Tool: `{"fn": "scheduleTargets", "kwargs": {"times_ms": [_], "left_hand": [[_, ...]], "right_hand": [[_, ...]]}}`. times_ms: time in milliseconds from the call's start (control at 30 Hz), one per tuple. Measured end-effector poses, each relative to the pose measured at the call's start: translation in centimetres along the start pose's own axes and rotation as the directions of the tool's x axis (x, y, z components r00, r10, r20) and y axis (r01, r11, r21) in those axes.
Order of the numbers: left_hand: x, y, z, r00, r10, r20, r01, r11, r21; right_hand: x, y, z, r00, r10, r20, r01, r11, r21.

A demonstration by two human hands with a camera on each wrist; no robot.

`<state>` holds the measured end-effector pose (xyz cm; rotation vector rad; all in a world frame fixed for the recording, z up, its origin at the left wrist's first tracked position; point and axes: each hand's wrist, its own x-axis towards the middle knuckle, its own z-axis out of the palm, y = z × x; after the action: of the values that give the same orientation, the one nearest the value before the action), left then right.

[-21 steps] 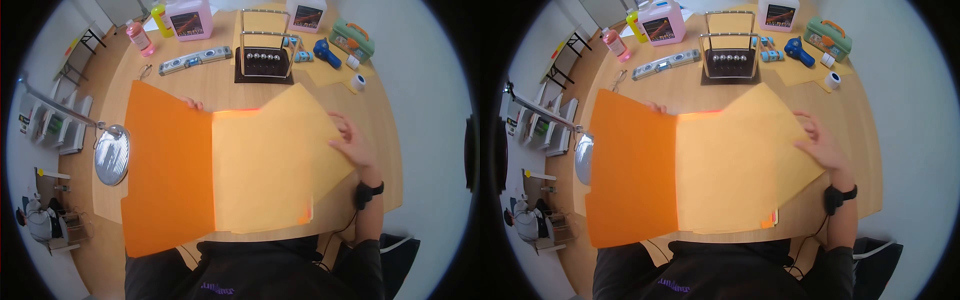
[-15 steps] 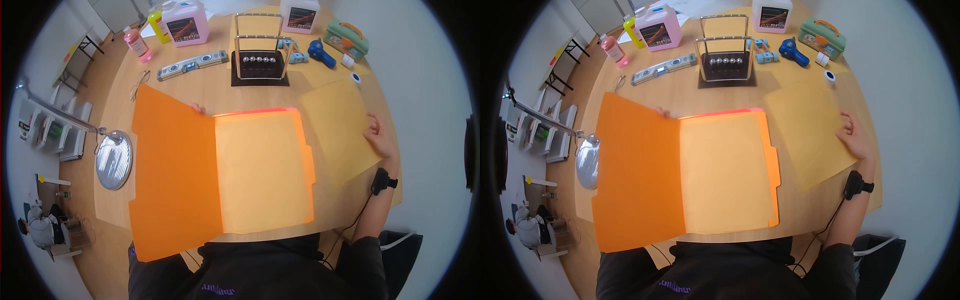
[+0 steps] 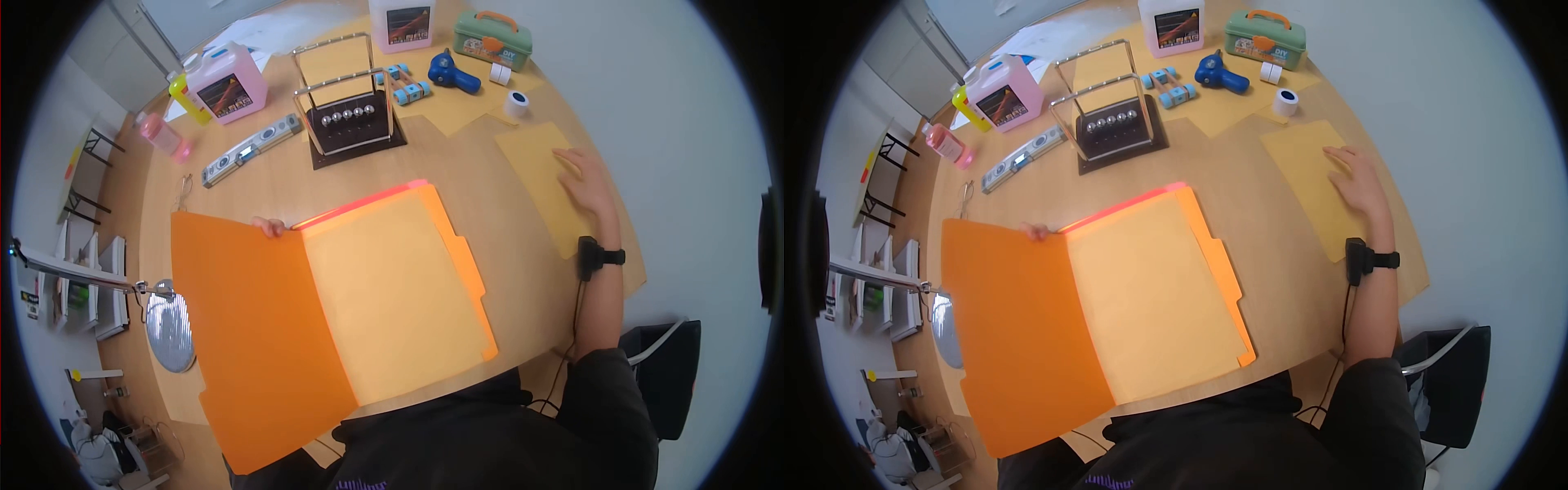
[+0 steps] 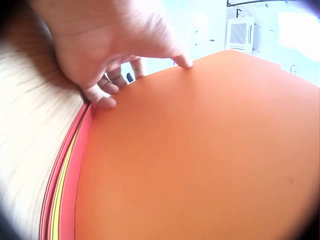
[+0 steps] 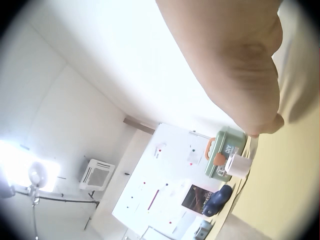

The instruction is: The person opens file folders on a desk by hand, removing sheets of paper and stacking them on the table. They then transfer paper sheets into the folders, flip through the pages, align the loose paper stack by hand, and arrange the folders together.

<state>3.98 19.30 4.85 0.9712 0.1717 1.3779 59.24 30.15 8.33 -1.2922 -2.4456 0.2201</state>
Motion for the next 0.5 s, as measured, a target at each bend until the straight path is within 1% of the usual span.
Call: {"fn": "scheduleTargets", "kwargs": {"times_ms": [33, 67, 100, 133, 167, 200, 233, 300, 333, 367, 400, 433, 467, 500], "left_hand": [[-1.5, -0.4, -0.2, 1.000, 0.002, -0.011, -0.002, 1.000, -0.002], [-3.3, -0.8, 0.4, 1.000, 0.004, -0.030, -0.004, 1.000, -0.004], [-5.1, -0.9, 1.0, 0.999, 0.008, -0.052, -0.008, 1.000, -0.001], [-6.9, -0.9, 1.7, 0.997, 0.016, -0.075, -0.015, 1.000, 0.005], [-8.7, -1.0, 2.4, 0.995, 0.024, -0.098, -0.023, 1.000, 0.011], [-10.5, -1.1, 3.2, 0.992, 0.032, -0.123, -0.030, 0.999, 0.015], [-12.4, -1.2, 4.1, 0.988, 0.039, -0.152, -0.036, 0.999, 0.018], [-15.6, -0.9, 5.4, 0.979, 0.059, -0.197, -0.053, 0.998, 0.035], [-16.6, -0.6, 5.5, 0.976, 0.068, -0.208, -0.060, 0.997, 0.045], [-16.6, 0.7, 4.3, 0.974, 0.078, -0.212, -0.069, 0.996, 0.053], [-16.6, -0.3, 5.2, 0.973, 0.093, -0.212, -0.082, 0.995, 0.062], [-16.9, -0.4, 5.5, 0.971, 0.111, -0.209, -0.098, 0.992, 0.073], [-18.0, -1.1, 6.8, 0.970, 0.128, -0.207, -0.113, 0.990, 0.087], [-18.2, -0.9, 6.7, 0.969, 0.143, -0.203, -0.124, 0.987, 0.104]], "right_hand": [[-0.2, -0.8, -0.2, 1.000, -0.001, 0.015, 0.001, 1.000, 0.000], [-0.5, -1.7, -0.3, 0.990, 0.135, 0.041, -0.135, 0.991, -0.014], [-0.6, -2.6, -0.5, 0.962, 0.264, 0.064, -0.263, 0.964, -0.031], [-0.4, -3.6, -1.0, 0.964, 0.251, 0.087, -0.250, 0.968, -0.029], [-0.1, -4.6, -1.8, 0.920, 0.362, 0.153, -0.346, 0.930, -0.121], [-0.1, -5.3, -2.2, 0.858, 0.471, 0.208, -0.427, 0.877, -0.222], [-0.2, -5.7, -2.1, 0.857, 0.458, 0.236, -0.410, 0.884, -0.227], [0.1, -6.4, -1.5, 0.835, 0.508, 0.212, -0.447, 0.850, -0.278], [-0.1, -7.1, -0.8, 0.838, 0.498, 0.222, -0.435, 0.856, -0.279], [-0.5, -8.3, -0.1, 0.966, 0.258, 0.007, -0.236, 0.895, -0.378], [-0.8, -9.8, 0.4, 0.983, -0.043, -0.178, -0.054, 0.859, -0.509], [-1.1, -11.9, 1.0, 0.988, -0.080, -0.135, 0.036, 0.952, -0.303], [-1.7, -14.4, 1.8, 0.987, -0.126, -0.099, 0.119, 0.990, -0.076], [-2.8, -16.3, 2.8, 0.967, -0.248, -0.055, 0.245, 0.968, -0.058]]}}
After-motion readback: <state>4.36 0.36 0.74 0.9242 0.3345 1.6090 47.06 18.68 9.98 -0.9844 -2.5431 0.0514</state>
